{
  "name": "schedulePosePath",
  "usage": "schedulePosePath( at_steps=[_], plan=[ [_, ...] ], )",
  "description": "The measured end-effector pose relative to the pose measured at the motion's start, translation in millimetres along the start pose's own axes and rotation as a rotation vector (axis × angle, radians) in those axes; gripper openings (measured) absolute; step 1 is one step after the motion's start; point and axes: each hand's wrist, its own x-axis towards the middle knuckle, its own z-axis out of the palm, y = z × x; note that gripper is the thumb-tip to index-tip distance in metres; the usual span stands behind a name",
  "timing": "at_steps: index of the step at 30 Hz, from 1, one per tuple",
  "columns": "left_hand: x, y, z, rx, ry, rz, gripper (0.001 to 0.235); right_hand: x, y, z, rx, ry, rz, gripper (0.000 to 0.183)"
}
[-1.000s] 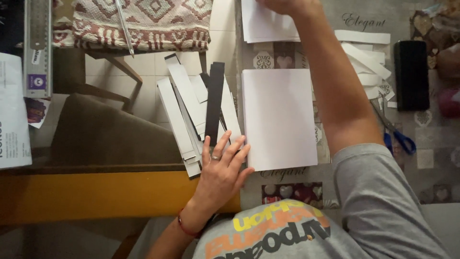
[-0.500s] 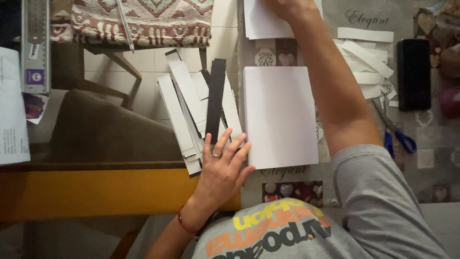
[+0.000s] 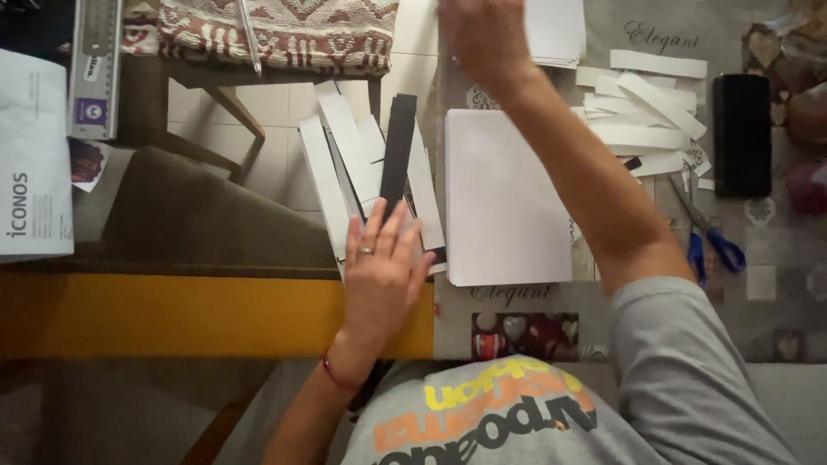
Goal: Preparing and assembling paper sheets by folding and applying decorative strips to cardstock.
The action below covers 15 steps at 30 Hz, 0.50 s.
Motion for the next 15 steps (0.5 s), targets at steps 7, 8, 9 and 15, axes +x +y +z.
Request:
schedulePosePath(
  at_steps=[7, 8, 9, 15],
  plan=[
    [1, -2, 1, 0.186, 0.002, 0.005, 0.053, -16, -72, -72, 0.48, -0.782, 0.001, 0.06],
    [0, -2, 2, 0.186, 0.003, 0.01, 0.053, -21, -75, -67, 0.477, -0.781, 0.006, 0.06],
    [-1, -2, 3, 0.193, 0.002, 0.015, 0.053, -26, -78, -61, 0.443, -0.733, 0.0, 0.058],
    [-5, -1, 7, 0.246, 0.023, 0.026, 0.053, -19, -81, -53, 0.5, -0.777, 0.111, 0.061]
  ],
)
